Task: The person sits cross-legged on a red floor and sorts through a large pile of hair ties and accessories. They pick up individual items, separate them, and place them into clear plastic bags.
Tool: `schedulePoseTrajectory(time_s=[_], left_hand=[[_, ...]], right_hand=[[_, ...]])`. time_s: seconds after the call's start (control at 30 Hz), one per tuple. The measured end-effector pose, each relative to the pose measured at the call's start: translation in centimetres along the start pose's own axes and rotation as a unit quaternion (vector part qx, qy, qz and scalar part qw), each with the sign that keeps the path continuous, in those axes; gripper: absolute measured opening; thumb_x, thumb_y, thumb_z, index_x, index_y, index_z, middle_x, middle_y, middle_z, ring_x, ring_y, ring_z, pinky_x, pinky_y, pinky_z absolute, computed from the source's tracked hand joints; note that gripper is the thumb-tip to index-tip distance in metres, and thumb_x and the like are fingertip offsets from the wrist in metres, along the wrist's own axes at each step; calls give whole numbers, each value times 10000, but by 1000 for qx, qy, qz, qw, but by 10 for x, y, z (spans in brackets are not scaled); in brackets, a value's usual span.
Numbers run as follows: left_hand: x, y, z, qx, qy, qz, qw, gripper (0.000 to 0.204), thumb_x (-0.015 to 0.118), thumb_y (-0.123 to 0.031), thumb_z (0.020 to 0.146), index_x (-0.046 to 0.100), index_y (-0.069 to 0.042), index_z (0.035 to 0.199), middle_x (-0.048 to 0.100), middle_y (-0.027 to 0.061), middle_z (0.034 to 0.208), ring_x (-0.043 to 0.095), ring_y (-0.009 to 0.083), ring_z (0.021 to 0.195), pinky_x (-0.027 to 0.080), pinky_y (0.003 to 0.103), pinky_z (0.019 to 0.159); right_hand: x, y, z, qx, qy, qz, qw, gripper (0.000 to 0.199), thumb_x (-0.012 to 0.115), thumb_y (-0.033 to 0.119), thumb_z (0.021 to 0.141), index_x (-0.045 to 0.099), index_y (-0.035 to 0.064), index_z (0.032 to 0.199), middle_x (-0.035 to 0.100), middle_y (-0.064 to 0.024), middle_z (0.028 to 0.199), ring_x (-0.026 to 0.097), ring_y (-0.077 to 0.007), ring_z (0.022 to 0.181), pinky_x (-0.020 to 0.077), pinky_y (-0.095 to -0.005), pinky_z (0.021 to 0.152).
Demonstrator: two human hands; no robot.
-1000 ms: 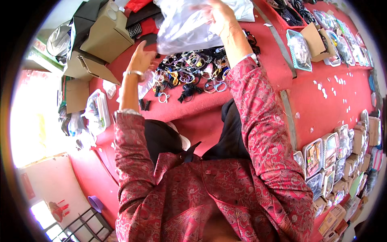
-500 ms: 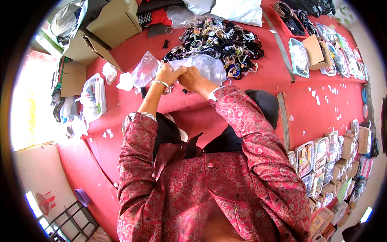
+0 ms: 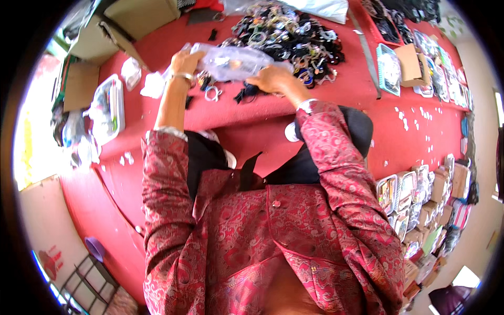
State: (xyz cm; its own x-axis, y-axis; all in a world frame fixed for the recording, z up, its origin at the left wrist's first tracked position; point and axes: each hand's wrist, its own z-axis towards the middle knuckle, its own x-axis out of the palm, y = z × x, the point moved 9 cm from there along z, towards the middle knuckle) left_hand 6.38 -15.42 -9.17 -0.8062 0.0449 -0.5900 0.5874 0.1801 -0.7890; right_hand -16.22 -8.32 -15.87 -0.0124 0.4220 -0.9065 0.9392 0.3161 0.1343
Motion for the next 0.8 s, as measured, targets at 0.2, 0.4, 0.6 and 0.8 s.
schedulePoseTrajectory(time_s=[0.2,0.4,0.6,0.8], left_hand=[[-50,-10,-21,-12,-81,-288,954,191,680,-127,666,597,11,769,584,50,670,537,135,548,420,285,471],[-64,-12,-5,90,-41,15,995,338,626,-309,724,621,23,792,608,62,686,543,129,613,447,283,571],[-117,33,-11,-42,-145,-415,897,212,575,-238,764,617,-34,728,575,63,627,515,131,487,403,272,422],[-167,31,-22,-15,-257,-397,881,166,522,-168,853,490,-74,720,447,6,554,444,117,466,362,241,414]], right_hand=[[-103,26,-34,11,-100,71,992,733,288,638,836,656,4,840,625,-226,849,607,-359,854,471,-411,764],[-131,16,-29,-127,-218,582,773,478,452,393,892,626,-19,723,640,-111,701,617,-191,654,489,-309,683],[-53,-46,-6,40,-326,852,407,329,469,209,878,547,33,611,582,-96,596,600,-178,555,507,-289,541],[52,107,61,-111,-154,268,945,146,534,177,710,646,87,685,636,-102,705,622,-286,676,496,-392,638]])
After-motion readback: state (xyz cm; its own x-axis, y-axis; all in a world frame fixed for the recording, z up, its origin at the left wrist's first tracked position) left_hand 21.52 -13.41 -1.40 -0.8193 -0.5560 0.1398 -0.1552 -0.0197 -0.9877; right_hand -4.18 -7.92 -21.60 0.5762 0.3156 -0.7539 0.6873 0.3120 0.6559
